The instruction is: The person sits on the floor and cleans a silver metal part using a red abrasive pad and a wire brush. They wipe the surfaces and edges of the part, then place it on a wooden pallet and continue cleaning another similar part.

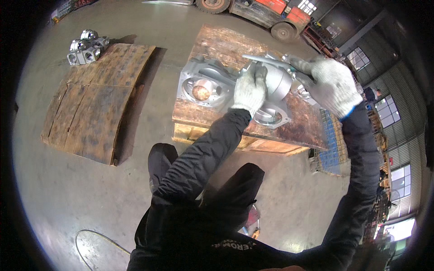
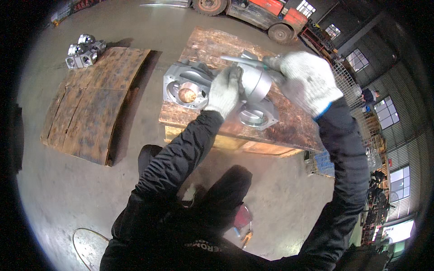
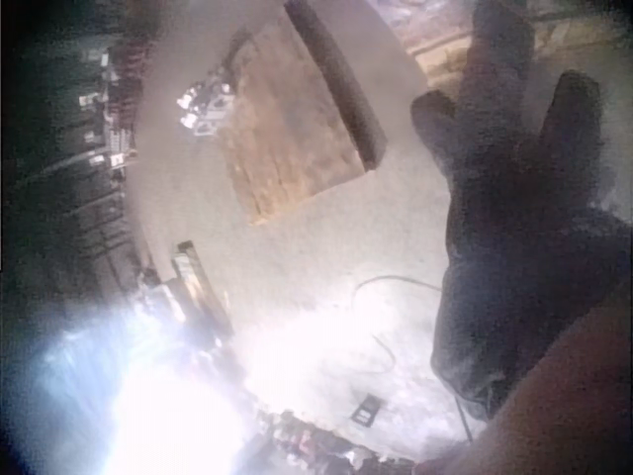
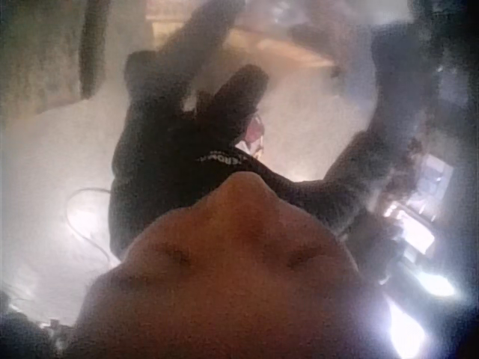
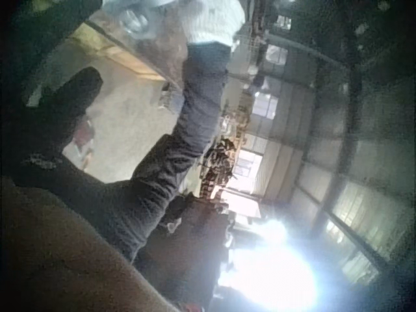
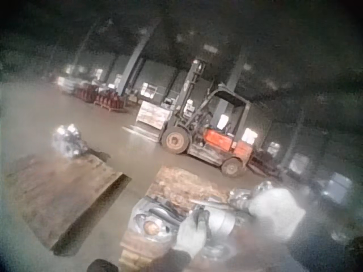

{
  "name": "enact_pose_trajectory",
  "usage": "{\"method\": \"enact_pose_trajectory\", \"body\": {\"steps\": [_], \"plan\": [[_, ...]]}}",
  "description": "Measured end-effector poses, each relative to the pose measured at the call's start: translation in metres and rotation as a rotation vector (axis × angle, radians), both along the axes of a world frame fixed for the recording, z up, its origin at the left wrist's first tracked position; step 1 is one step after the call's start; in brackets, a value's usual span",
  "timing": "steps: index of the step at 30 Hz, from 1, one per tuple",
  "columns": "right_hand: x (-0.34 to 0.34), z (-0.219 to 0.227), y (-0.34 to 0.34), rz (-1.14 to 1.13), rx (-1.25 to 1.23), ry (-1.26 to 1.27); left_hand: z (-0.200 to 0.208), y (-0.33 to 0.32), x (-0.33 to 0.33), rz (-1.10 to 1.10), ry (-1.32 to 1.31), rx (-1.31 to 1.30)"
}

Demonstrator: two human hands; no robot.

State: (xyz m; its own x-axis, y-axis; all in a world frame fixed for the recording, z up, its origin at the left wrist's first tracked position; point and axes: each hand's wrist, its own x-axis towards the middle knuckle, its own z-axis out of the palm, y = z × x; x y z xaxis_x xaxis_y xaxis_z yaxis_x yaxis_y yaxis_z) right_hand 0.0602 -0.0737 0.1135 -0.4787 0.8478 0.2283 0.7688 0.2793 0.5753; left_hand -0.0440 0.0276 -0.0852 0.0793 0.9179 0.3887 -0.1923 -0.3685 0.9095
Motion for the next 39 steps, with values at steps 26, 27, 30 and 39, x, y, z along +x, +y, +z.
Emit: {"method": "enact_pose_trajectory", "body": {"steps": [26,27,30,39], "plan": [[0.04,-0.027,0.01,0.317,-0.11,0.157,-0.175,0.188,-0.149,-0.175,-0.234,-0.594],[0.026,-0.025,-0.003,0.209,-0.129,0.134,-0.177,0.176,-0.154,-0.079,-0.27,-0.561],[-0.014,-0.033,-0.033,-0.058,-0.068,-0.032,-0.151,0.095,-0.154,-0.092,-0.335,-0.479],[0.014,-0.063,-0.079,-0.009,0.117,-0.215,-0.168,0.013,-0.171,-0.07,-0.037,-0.198]]}}
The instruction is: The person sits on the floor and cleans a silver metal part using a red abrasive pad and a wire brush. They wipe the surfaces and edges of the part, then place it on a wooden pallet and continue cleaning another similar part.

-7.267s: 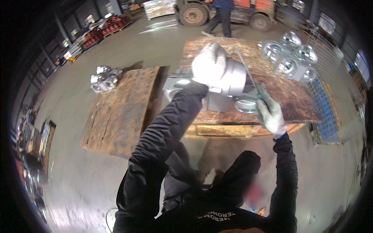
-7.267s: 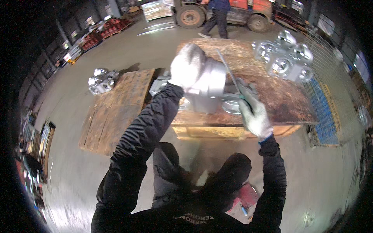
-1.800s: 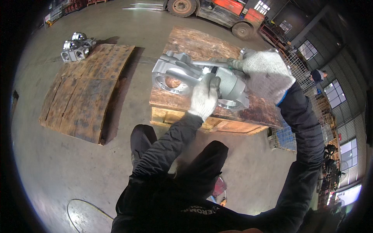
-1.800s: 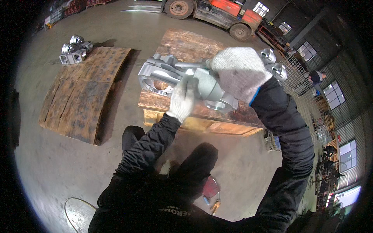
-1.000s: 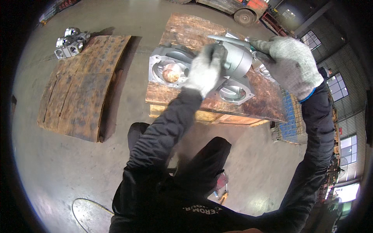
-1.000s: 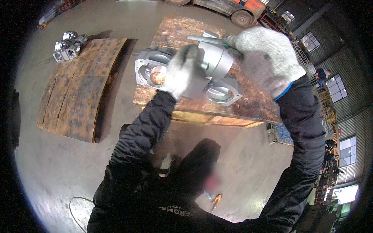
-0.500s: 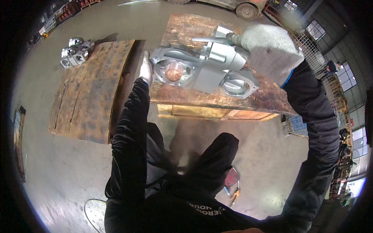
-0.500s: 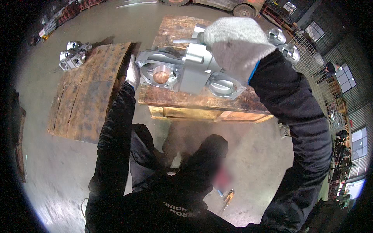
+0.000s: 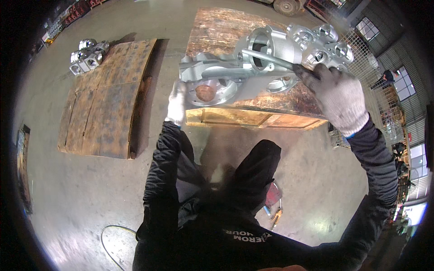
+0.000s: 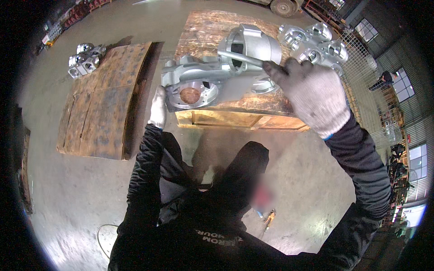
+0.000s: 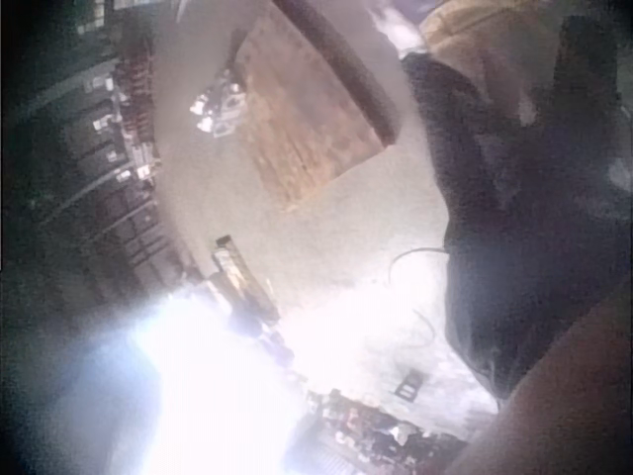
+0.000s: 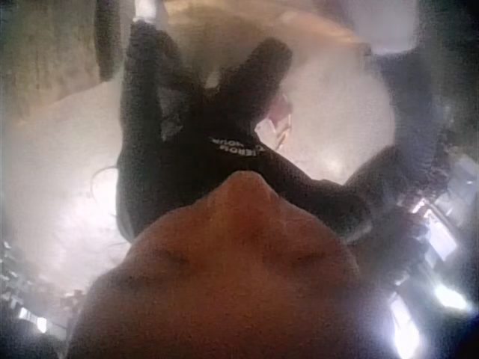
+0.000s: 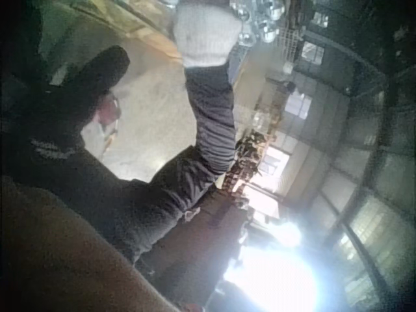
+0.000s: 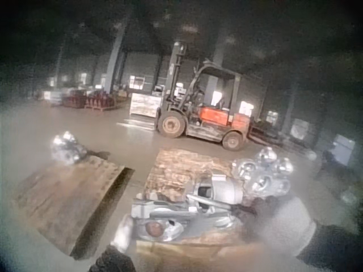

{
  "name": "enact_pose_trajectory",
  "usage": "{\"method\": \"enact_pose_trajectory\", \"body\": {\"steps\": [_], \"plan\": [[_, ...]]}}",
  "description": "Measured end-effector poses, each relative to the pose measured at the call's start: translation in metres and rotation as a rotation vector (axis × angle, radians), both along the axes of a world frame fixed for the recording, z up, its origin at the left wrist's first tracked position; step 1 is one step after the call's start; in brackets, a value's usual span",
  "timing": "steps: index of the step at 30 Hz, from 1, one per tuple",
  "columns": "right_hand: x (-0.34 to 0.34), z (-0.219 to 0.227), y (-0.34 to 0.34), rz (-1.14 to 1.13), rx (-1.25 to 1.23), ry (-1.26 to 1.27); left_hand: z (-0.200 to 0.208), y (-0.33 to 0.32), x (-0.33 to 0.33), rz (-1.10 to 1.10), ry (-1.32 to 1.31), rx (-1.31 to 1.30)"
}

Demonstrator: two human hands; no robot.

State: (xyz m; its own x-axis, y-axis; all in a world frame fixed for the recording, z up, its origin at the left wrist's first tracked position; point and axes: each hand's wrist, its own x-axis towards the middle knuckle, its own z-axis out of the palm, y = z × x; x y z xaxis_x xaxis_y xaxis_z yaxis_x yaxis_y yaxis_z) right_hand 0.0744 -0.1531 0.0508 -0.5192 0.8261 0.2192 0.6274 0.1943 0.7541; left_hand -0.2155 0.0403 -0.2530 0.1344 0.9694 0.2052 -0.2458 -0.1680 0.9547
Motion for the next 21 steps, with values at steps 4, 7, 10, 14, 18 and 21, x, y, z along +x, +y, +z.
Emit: {"method": "enact_pose_trajectory", "body": {"steps": [4,7,10,14,18,21], "plan": [[-0.003,-0.01,-0.001,-0.118,-0.046,0.029,-0.001,-0.021,0.026,0.14,0.039,0.015],[-0.005,-0.004,-0.01,-0.171,-0.127,0.157,-0.007,-0.019,0.028,0.162,0.053,0.048],[-0.008,-0.008,-0.029,-0.208,-0.087,0.277,0.0,-0.021,0.023,0.192,0.018,0.108],[0.0,-0.045,-0.017,-0.064,0.136,0.157,0.006,-0.028,0.031,0.207,0.136,0.032],[0.001,-0.074,-0.024,-0.045,0.225,0.176,0.01,-0.024,0.019,0.153,0.059,0.026],[0.016,-0.091,-0.04,-0.098,0.177,0.272,0.005,-0.024,0.025,0.178,0.084,0.03]]}}
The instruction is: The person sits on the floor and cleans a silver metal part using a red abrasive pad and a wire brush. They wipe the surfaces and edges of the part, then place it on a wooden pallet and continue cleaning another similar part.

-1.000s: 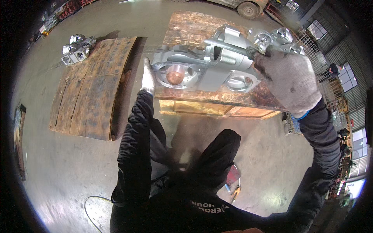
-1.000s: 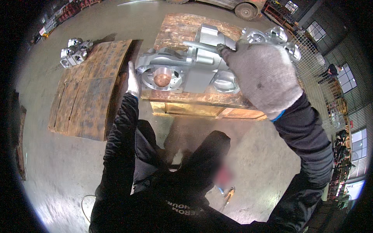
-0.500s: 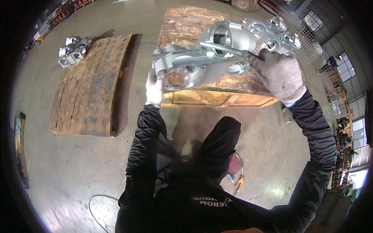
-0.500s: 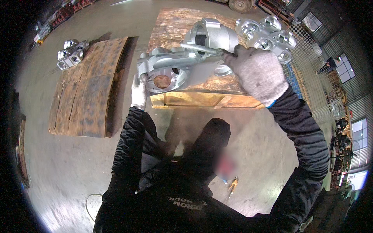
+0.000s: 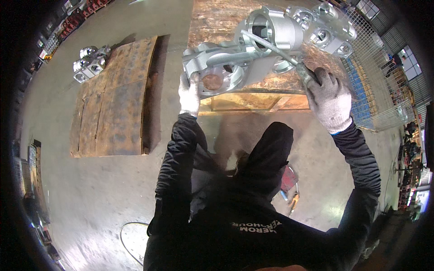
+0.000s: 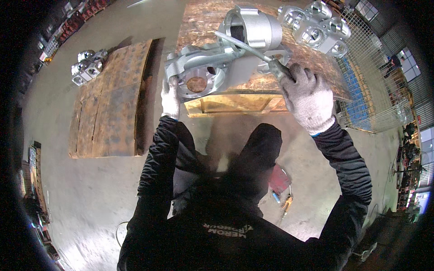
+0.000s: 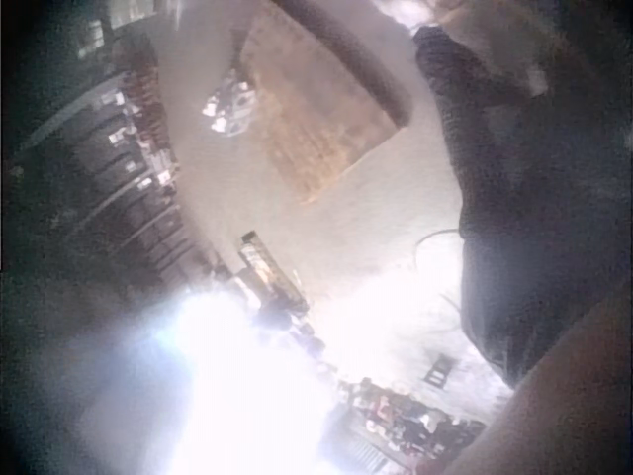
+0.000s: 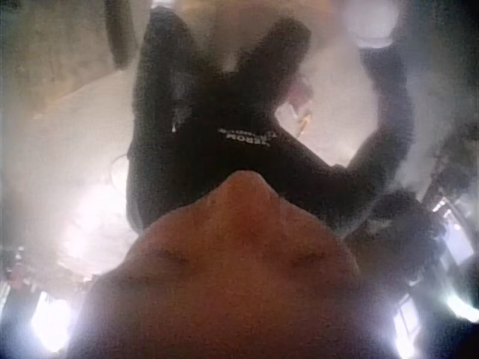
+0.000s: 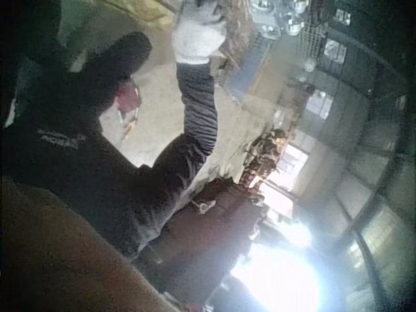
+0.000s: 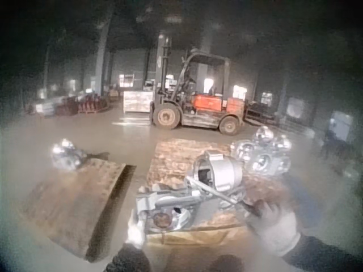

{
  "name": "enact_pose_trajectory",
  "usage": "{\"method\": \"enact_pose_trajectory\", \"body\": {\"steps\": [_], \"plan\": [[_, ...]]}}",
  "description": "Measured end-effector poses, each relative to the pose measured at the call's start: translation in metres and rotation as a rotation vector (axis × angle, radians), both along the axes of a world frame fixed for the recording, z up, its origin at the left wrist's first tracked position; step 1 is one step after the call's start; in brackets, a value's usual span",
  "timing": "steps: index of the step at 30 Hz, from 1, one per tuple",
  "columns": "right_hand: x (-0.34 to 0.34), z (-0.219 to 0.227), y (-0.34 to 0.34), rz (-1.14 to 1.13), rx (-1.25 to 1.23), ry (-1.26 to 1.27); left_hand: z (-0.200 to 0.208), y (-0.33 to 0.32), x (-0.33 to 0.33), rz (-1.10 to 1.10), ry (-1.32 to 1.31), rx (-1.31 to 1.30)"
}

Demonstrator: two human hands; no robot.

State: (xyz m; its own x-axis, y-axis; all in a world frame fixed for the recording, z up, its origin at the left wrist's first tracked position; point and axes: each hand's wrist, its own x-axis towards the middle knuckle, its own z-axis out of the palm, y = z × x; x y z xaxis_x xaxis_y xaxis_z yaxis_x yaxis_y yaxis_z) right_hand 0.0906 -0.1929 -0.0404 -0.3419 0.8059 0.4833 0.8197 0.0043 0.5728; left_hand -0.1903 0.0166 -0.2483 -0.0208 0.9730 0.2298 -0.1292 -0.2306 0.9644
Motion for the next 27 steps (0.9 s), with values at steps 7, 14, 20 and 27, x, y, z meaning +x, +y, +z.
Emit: {"method": "enact_pose_trajectory", "body": {"steps": [7,14,20,27], "plan": [[0.004,-0.045,0.02,0.088,0.163,0.163,-0.013,0.005,-0.004,-0.09,-0.155,-0.123],[-0.004,-0.08,0.037,0.13,0.218,0.412,-0.009,0.004,-0.001,-0.035,-0.091,-0.118],[-0.002,-0.105,0.02,0.041,0.217,0.419,-0.017,0.009,-0.004,-0.067,-0.179,-0.084],[-0.013,-0.138,0.055,0.071,0.386,0.425,-0.022,0.015,-0.007,-0.125,-0.229,-0.183]]}}
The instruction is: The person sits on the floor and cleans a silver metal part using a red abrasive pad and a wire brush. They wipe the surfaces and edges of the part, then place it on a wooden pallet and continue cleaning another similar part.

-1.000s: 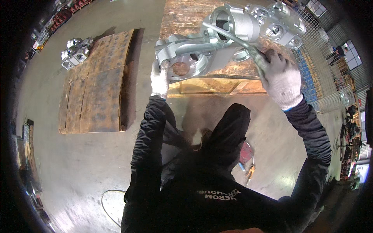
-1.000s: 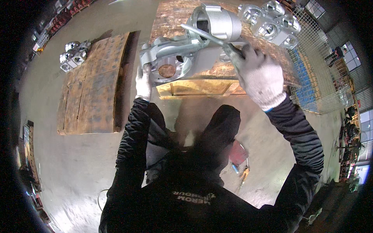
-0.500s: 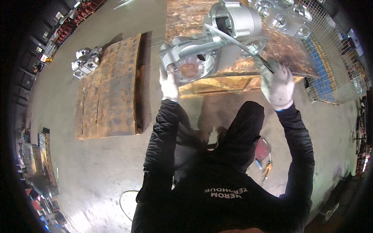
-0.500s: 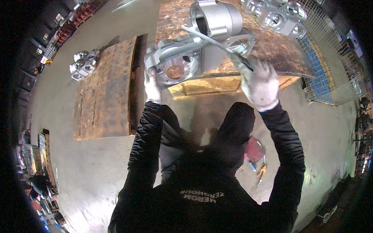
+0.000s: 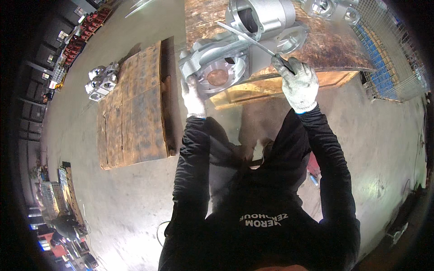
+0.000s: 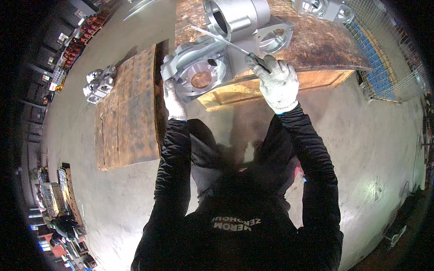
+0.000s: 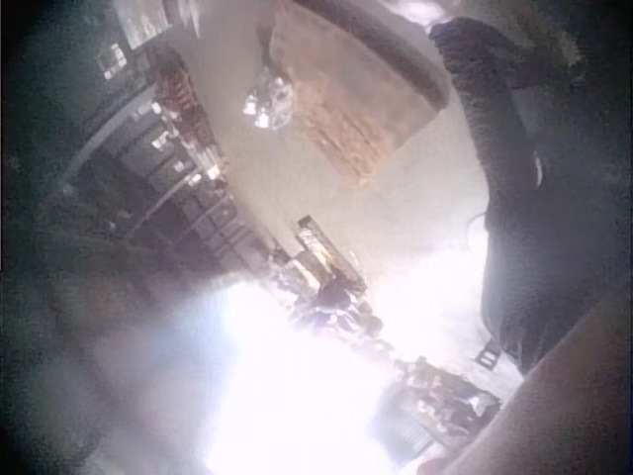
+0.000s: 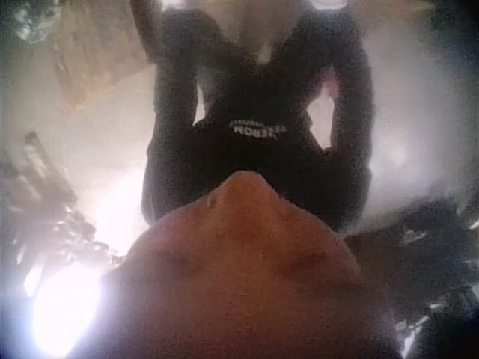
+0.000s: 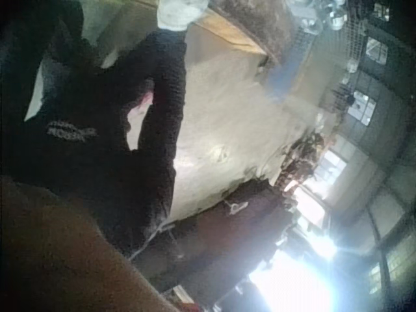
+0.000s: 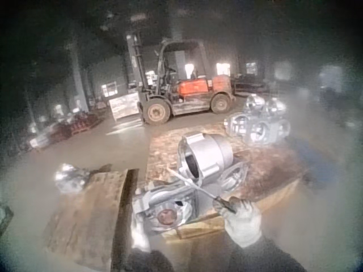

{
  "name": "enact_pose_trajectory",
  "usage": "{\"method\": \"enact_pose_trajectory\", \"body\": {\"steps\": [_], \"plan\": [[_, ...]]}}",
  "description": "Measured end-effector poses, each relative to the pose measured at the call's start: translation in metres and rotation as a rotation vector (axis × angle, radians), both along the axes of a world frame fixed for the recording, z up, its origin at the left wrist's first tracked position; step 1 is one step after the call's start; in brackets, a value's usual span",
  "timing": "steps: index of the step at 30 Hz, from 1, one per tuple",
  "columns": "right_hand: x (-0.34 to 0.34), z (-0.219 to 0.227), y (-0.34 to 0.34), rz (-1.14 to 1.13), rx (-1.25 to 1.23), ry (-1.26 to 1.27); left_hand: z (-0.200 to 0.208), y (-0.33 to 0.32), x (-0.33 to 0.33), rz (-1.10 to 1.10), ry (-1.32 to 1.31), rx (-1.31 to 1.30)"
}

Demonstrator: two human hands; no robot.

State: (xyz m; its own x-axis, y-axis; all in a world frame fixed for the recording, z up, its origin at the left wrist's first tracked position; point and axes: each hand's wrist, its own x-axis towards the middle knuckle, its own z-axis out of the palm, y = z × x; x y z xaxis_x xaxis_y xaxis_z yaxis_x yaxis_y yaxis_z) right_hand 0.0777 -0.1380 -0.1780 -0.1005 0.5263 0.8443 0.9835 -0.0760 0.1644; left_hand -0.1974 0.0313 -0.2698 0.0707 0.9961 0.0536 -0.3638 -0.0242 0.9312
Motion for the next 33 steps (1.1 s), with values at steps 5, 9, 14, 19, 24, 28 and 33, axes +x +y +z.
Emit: {"method": "enact_pose_trajectory", "body": {"steps": [5,9,14,19,24,28,33], "plan": [[0.002,-0.028,-0.012,-0.066,0.012,0.034,-0.015,0.01,-0.001,0.046,0.072,0.082],[-0.002,-0.042,0.013,0.014,0.056,0.065,0.0,-0.004,0.007,0.048,0.055,0.053],[-0.019,-0.075,0.008,0.047,0.064,0.279,0.0,-0.002,0.006,0.082,0.09,0.168],[-0.036,-0.07,0.037,0.135,-0.019,0.537,0.004,-0.004,0.003,-0.02,0.086,0.154],[-0.052,-0.073,0.002,0.202,-0.015,0.712,-0.007,0.002,0.003,0.07,0.136,0.238],[-0.07,-0.061,0.019,0.129,0.013,0.712,-0.005,0.002,0.002,0.011,0.11,0.198],[-0.09,-0.054,-0.008,0.067,-0.007,0.645,-0.004,-0.002,0.004,0.091,0.139,0.26]]}}
